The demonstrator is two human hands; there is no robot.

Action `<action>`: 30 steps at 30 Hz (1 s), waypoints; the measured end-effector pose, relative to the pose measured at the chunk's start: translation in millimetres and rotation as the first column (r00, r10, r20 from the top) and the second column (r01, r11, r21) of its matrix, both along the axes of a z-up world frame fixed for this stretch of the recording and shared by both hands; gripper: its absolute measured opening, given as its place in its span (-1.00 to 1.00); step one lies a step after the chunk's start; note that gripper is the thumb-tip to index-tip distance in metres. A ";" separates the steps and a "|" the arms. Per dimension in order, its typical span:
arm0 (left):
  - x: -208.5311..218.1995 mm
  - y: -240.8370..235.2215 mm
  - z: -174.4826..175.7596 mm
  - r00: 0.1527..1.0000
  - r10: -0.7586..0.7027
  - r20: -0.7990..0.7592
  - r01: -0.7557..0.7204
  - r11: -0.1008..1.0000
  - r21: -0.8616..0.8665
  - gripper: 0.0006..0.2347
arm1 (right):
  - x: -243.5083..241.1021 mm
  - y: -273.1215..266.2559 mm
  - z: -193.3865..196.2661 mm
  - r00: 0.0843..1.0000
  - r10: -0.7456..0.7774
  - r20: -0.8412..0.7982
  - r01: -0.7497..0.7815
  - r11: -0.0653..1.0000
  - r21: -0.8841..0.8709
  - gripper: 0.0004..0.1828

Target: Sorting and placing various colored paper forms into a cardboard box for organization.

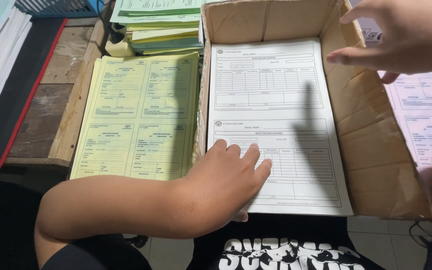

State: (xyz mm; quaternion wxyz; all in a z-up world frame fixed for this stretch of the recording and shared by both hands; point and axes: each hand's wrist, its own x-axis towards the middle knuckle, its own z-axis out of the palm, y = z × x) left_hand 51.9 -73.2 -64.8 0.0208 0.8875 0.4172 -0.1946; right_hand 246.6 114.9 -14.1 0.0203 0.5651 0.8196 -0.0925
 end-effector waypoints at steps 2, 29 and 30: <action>0.0 0.4 0.3 1.000 0.002 0.000 -0.002 1.000 -0.014 -0.21 | -4.6 -5.0 5.2 0.995 0.041 0.089 -0.038 0.999 -0.033 -0.30; 0.3 3.1 -3.7 0.998 -0.052 -0.042 0.052 0.999 -0.002 -0.15 | -18.7 -41.1 34.2 0.877 0.212 0.432 -0.266 0.962 0.069 -0.25; 0.6 3.1 -3.1 0.998 -0.048 -0.039 0.048 0.999 -0.006 -0.16 | -20.5 -42.9 36.4 0.873 0.201 0.444 -0.247 0.968 0.046 -0.25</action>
